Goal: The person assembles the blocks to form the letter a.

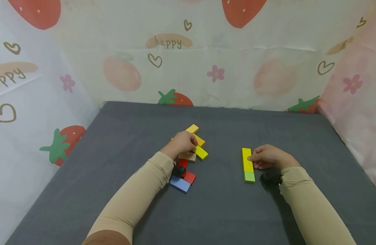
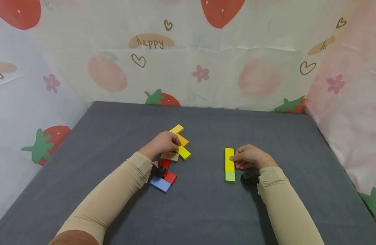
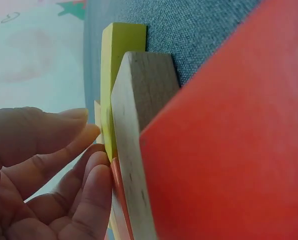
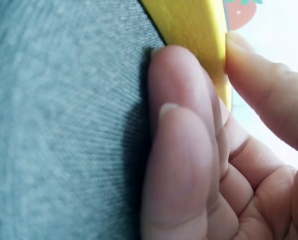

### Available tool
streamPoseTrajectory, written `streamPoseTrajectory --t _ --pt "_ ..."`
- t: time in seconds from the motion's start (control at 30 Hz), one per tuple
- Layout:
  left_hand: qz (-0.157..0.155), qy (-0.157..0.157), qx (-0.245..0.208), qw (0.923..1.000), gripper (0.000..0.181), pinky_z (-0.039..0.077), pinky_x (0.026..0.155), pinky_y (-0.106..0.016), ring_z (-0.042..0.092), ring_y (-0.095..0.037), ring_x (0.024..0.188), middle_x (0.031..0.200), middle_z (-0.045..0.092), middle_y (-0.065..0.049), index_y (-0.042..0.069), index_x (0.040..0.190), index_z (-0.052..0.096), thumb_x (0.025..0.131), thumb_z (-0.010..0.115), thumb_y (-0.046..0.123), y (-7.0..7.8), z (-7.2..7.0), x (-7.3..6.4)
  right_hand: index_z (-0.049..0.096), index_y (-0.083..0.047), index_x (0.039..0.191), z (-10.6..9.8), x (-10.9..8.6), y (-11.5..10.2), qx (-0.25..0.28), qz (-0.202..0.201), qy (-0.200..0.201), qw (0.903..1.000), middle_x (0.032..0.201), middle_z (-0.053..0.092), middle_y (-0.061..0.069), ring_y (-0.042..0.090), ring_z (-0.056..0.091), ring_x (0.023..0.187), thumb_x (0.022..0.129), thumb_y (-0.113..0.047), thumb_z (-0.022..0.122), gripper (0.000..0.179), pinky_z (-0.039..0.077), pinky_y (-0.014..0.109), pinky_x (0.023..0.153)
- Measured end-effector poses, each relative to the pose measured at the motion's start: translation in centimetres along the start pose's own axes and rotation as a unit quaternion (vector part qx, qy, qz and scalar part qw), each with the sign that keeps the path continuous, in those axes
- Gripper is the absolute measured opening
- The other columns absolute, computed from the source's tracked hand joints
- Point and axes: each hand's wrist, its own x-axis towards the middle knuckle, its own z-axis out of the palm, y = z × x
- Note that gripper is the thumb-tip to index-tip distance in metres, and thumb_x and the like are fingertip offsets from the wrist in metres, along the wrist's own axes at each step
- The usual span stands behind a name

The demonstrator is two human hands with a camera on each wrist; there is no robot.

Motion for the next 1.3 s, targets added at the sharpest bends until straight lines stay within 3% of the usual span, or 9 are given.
streamPoseTrajectory --t 0.2,0.47,0.83,1.3 --pt "0.006 -0.008 0.016 0.9998 0.016 0.05 0.07 -0.025 0.06 -0.019 0.086 0.108 0.069 -0.008 0.008 0.104 0.071 0.089 0.067 0.011 -0.17 -0.1 0.18 0.064 -0.01 0.08 0.0 -0.04 -0.17 0.002 0.005 -0.002 1.0 0.069 0.063 -0.002 0.01 0.06 0.065 0.094 -0.024 0.064 0.021 0.053 0.025 0.067" --pt "0.037 -0.035 0.043 0.9978 0.026 0.049 0.095 -0.036 0.058 -0.022 0.105 0.118 0.066 -0.008 0.01 0.114 0.069 0.088 0.066 0.006 -0.06 -0.06 0.24 0.064 -0.01 0.082 -0.03 -0.08 -0.26 0.0 0.011 0.002 0.9999 0.071 0.063 -0.002 0.011 0.06 0.066 0.094 -0.026 0.064 0.02 0.053 0.025 0.067" --pt "0.08 -0.05 0.068 0.9932 0.033 0.048 0.095 -0.034 0.057 -0.022 0.103 0.118 0.065 -0.01 0.009 0.12 0.067 0.087 0.068 0.009 0.27 0.35 -0.06 0.064 -0.009 0.083 -0.01 0.01 -0.21 0.001 0.012 -0.001 0.9999 0.071 0.063 -0.003 0.01 0.061 0.066 0.094 -0.027 0.065 0.021 0.053 0.025 0.067" --pt "0.069 -0.036 0.101 0.9918 0.03 0.048 0.093 -0.034 0.056 -0.02 0.097 0.113 0.067 -0.007 0.009 0.117 0.068 0.087 0.071 0.012 0.75 0.76 0.01 0.063 -0.011 0.082 -0.04 0.3 0.01 0.001 0.013 0.002 0.9999 0.071 0.063 -0.003 0.01 0.061 0.067 0.094 -0.028 0.066 0.022 0.053 0.025 0.066"
